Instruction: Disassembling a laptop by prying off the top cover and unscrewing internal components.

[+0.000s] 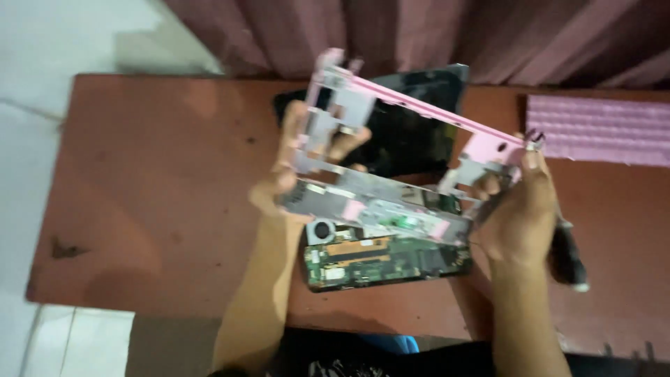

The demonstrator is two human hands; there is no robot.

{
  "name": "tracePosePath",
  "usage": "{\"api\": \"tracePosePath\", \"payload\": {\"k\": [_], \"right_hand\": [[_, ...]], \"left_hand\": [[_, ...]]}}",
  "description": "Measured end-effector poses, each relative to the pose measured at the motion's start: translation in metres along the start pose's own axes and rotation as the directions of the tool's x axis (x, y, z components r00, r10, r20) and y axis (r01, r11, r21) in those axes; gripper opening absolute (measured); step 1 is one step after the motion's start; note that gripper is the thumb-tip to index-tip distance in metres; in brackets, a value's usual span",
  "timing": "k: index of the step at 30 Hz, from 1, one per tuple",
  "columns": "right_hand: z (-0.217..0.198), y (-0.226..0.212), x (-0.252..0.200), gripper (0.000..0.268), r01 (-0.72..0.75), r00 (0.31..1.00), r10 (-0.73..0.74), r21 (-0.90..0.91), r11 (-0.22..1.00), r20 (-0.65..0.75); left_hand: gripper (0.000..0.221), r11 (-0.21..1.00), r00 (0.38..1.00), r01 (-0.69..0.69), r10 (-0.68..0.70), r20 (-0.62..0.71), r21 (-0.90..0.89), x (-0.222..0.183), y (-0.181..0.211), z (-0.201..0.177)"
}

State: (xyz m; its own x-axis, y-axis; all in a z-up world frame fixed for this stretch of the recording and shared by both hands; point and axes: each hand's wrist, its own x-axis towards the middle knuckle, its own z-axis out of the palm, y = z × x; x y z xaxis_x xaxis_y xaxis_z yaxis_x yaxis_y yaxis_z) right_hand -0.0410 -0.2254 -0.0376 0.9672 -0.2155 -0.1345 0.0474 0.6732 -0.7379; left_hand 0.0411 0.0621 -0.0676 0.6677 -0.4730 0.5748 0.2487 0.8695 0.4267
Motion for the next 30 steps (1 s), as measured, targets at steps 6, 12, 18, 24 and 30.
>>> {"api": "tracePosePath", "payload": {"k": [6, 12, 18, 24, 30], "right_hand": [[0.009, 0.003, 0.003, 0.015, 0.111, 0.994, -0.11, -0.138, 0.984, 0.019], [0.006, 0.006, 0.006, 0.015, 0.126, 0.992, -0.123, -0.158, 0.979, 0.032], [0.001, 0.008, 0.009, 0.013, 0.115, 0.993, -0.111, -0.105, 0.988, 0.039], [0.005, 0.003, 0.008, 0.024, 0.095, 0.993, -0.088, -0.08, 0.992, 0.084], [0.007, 0.003, 0.008, 0.024, 0.072, 0.995, -0.07, -0.016, 0.997, 0.078]], "left_hand": [[0.076, 0.999, 1.0, -0.019, 0.019, 0.008, 0.039, -0.01, -0.016, 0.016], [0.075, 0.995, 0.996, -0.024, 0.016, 0.092, 0.096, -0.009, -0.014, 0.007], [0.078, 0.994, 0.997, -0.08, 0.079, 0.014, 0.068, -0.009, -0.015, 0.005], [0.076, 0.993, 0.997, -0.071, 0.073, -0.013, 0.098, -0.011, -0.012, 0.008], [0.084, 0.994, 0.994, -0.086, 0.09, -0.054, 0.068, -0.015, -0.015, 0.006]]}}
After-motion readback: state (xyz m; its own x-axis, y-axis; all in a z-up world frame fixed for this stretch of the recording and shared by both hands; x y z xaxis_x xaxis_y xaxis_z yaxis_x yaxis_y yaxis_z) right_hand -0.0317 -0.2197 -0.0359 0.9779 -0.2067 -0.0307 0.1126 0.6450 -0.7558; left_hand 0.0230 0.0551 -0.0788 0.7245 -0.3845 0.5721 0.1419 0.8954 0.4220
